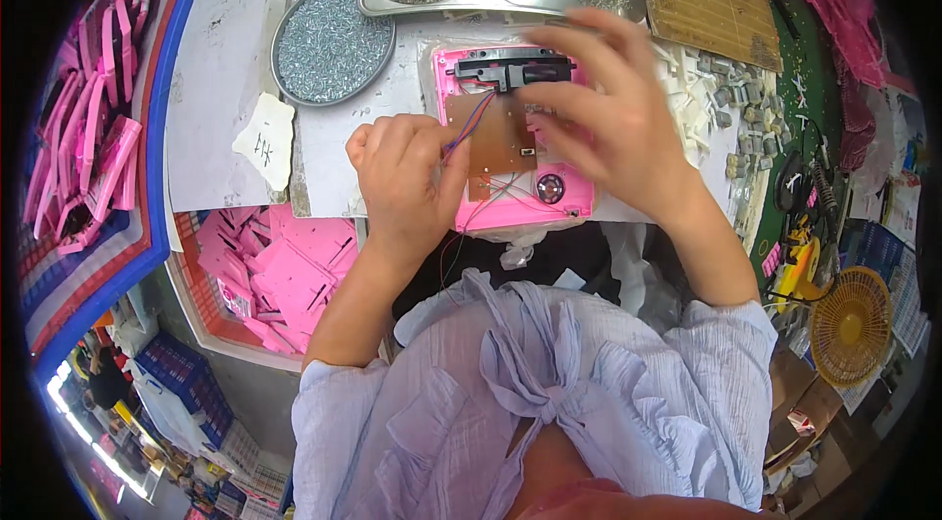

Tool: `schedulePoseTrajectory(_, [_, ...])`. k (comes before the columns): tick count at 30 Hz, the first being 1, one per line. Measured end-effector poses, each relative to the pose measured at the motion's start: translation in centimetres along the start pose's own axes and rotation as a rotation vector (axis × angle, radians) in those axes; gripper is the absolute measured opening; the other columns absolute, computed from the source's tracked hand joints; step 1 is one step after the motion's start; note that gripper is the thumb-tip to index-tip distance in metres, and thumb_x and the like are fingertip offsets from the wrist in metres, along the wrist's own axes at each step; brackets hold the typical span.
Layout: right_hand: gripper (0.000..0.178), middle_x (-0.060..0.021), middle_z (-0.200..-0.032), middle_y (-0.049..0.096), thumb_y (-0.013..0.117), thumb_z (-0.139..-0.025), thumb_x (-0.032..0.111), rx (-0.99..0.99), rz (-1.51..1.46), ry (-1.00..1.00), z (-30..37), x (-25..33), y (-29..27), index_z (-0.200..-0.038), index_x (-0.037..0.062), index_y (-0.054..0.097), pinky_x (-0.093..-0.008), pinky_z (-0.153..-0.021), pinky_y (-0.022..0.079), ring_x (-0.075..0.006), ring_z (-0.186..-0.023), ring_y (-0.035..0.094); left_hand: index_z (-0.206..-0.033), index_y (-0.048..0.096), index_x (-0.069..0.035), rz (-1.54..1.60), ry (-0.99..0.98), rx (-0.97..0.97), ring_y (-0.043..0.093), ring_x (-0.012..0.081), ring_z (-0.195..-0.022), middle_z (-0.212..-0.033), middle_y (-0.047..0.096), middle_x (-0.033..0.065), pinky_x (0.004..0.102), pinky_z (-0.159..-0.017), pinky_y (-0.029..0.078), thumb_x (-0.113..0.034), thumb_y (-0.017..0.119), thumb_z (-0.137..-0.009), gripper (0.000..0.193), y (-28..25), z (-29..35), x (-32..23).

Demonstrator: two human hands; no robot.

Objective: Assemble a pink electronic toy by soldering wires and installing components.

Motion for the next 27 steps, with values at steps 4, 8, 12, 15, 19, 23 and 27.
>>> schedulePoseTrajectory(4, [0.023, -0.0085, -0.133, 0.063, 0.079, -0.070, 0.009, 0.100, -0.059, -0.137, -3.1, 0.6, 3.1, -0.092, 0.0096, 0.078, -0.0455, -0.103, 0.051, -0.0383, -0.131, 0.049, -0.092, 0.069, -0.011, -0.007, 0.016, -0.001, 0.059, 0.0218, -0.085, -0.088, 0.063, 0.0023, 0.0398, -0.086, 0.034, -0.012, 0.079, -0.079, 0.016, -0.3, -0.4, 0.0])
schedulePoseTrajectory(8, [0.020, -0.0063, -0.131, 0.065, 0.079, -0.071, 0.009, 0.179, -0.112, -0.186, -3.9, 0.4, 4.1, -0.091, 0.0091, 0.079, -0.0439, -0.103, 0.052, -0.0367, -0.130, 0.051, -0.093, 0.070, -0.011, -0.001, 0.019, 0.018, 0.059, 0.0218, -0.085, -0.089, 0.064, 0.0025, 0.0400, -0.086, 0.034, -0.012, 0.078, -0.080, 0.015, -0.6, -0.9, 0.5])
schedulePoseTrajectory(12, [0.016, -0.0046, -0.125, 0.068, 0.079, -0.074, 0.012, 0.164, -0.172, -0.174, -3.7, 0.3, 4.4, -0.090, 0.0092, 0.079, -0.0436, -0.103, 0.052, -0.0357, -0.129, 0.052, -0.094, 0.070, -0.011, 0.054, 0.010, 0.022, 0.060, 0.0217, -0.084, -0.089, 0.064, 0.0027, 0.0402, -0.085, 0.034, -0.013, 0.078, -0.082, 0.014, -0.4, -1.1, 0.6])
schedulePoseTrajectory(15, [0.014, -0.0045, -0.120, 0.070, 0.079, -0.076, 0.014, 0.136, -0.183, -0.166, -3.5, 0.1, 4.1, -0.089, 0.0093, 0.079, -0.0431, -0.101, 0.052, -0.0346, -0.127, 0.053, -0.093, 0.070, -0.011, 0.113, 0.004, 0.016, 0.060, 0.0216, -0.083, -0.088, 0.064, 0.0025, 0.0401, -0.085, 0.034, -0.014, 0.078, -0.083, 0.013, -0.2, -1.4, 0.5])
schedulePoseTrajectory(19, [0.016, -0.0052, -0.118, 0.070, 0.079, -0.076, 0.015, 0.040, -0.169, -0.106, -3.4, -0.4, 4.2, -0.091, 0.0087, 0.078, -0.0431, -0.100, 0.052, -0.0334, -0.122, 0.056, -0.090, 0.069, -0.010, 0.190, -0.064, 0.009, 0.060, 0.0222, -0.082, -0.086, 0.064, 0.0031, 0.0394, -0.083, 0.034, -0.013, 0.078, -0.082, 0.013, 0.3, -1.2, 0.7])
schedulePoseTrajectory(23, [0.023, -0.0060, -0.111, 0.070, 0.078, -0.076, 0.015, -0.119, -0.146, -0.033, -2.9, 0.2, 4.5, -0.097, 0.0082, 0.074, -0.0441, -0.097, 0.052, -0.0316, -0.110, 0.060, -0.086, 0.068, -0.011, 0.127, -0.052, 0.009, 0.059, 0.0217, -0.079, -0.084, 0.063, 0.0023, 0.0391, -0.082, 0.034, -0.012, 0.078, -0.081, 0.011, 0.6, -0.4, -0.6])
schedulePoseTrajectory(27, [0.027, -0.0044, -0.097, 0.068, 0.079, -0.074, 0.012, -0.090, -0.157, -0.068, -2.0, 1.0, 1.3, -0.100, 0.0099, 0.072, -0.0421, -0.086, 0.050, -0.0290, -0.098, 0.059, -0.083, 0.067, -0.013, 0.000, 0.036, -0.067, 0.057, 0.0205, -0.076, -0.081, 0.061, 0.0004, 0.0389, -0.082, 0.032, -0.014, 0.078, -0.081, 0.011, -0.3, -0.5, -2.3])
Point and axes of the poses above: each hand's wrist, its own z-axis away from the middle knuckle, its own y-axis out of the palm, x = y × z, the point moved 6 cm from there along -z, towards the middle knuckle
